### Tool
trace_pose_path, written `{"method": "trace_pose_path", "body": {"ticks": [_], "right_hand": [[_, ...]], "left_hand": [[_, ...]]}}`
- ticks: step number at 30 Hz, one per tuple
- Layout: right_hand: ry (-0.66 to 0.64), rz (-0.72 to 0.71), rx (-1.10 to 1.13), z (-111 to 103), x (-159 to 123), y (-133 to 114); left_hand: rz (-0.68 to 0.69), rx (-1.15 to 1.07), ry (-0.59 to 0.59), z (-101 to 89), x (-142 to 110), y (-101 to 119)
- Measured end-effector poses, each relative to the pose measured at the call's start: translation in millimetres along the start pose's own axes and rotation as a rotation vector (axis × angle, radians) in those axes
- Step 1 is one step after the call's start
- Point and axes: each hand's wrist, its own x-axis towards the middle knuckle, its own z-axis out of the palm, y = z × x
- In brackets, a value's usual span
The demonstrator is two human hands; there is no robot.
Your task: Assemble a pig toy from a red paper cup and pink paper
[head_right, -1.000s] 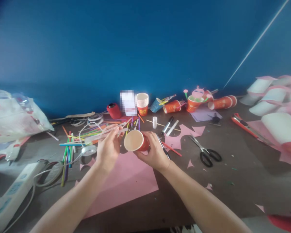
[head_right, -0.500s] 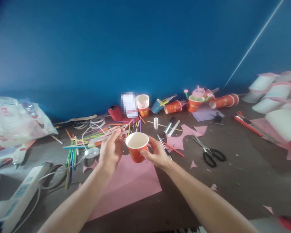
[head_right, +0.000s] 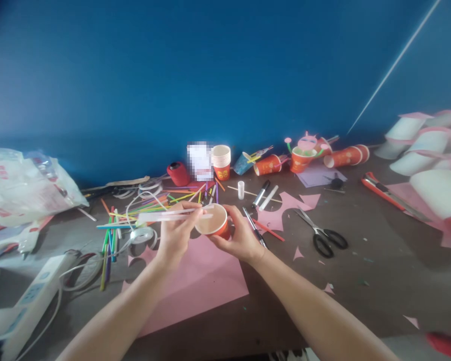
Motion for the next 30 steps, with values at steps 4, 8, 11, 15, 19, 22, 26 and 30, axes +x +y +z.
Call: {"method": "trace_pose_path", "body": {"ticks": [4,8,11,15,19,22,26,30], "right_hand": [[0.062,-0.084,-0.174,0,2,4],[0.087,-0.115,-0.247,0,3,7],[0.095,-0.126,-0.274,1,3,5],[0.097,-0.120,-0.285,2,3,5],[0.103,-0.102,-0.291,3,3,6],[0.097,-0.081,-0.309,2,3,7],[0.096,-0.065,-0.345,4,2,7],[0.106,-0.072,-0.404,8,1,5]], "left_hand": [[0.179,0.315,-0.053,0.5,0,-7],[0.287,0.491,-0.039,3.3,1,-17],[0.274,0.525,-0.004,4.8,2,-24],[0.277,0.507,0.032,5.0,3,-31],[0.277,0.523,0.042,5.5,3,-31],[0.271,0.525,0.039,6.7,4,-31],[0.241,0.485,0.046,7.9,6,-33],[0.191,0.418,0.050,7.3,8,-36]]}}
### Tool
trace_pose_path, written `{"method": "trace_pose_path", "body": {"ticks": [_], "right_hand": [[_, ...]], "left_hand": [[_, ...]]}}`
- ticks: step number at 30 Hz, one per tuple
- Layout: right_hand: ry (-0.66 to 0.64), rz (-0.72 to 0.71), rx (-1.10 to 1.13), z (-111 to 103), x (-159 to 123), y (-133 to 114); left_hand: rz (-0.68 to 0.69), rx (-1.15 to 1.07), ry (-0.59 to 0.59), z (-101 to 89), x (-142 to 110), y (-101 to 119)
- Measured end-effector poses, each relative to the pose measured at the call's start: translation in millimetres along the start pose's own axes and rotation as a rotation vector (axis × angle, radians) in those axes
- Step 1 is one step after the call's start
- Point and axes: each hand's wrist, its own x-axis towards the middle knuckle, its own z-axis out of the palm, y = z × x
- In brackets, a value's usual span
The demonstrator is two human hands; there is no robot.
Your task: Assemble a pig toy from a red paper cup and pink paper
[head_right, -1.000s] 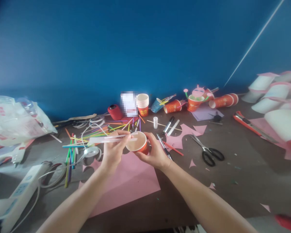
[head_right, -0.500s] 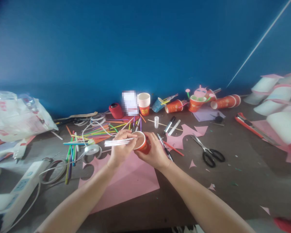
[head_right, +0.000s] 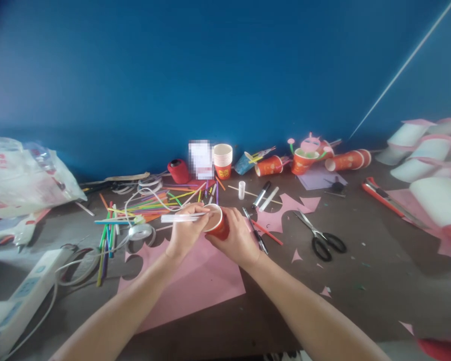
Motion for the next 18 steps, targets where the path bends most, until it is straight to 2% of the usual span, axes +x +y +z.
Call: {"method": "trace_pose_path", "body": {"ticks": [6,9,14,18], "right_hand": [[0.023,-0.058,-0.088,2.8,-1.6,-0.3],[0.023,-0.053,-0.105,4.0,-3.0,-0.4],[0.001,-0.065,-0.112,4.1,-3.4,-5.6],[0.015,-0.035,-0.060,3.3,-2.7,-4.8]], "left_hand": [[-0.080,-0.049,-0.010,-1.0,-0.7,2.5],[-0.051,-0.051,-0.033,-0.9,-1.4,3.8],[0.037,0.063,-0.043,-2.5,-0.9,4.4],[0.017,0.099,-0.114,-6.8,-0.5,8.4]]}}
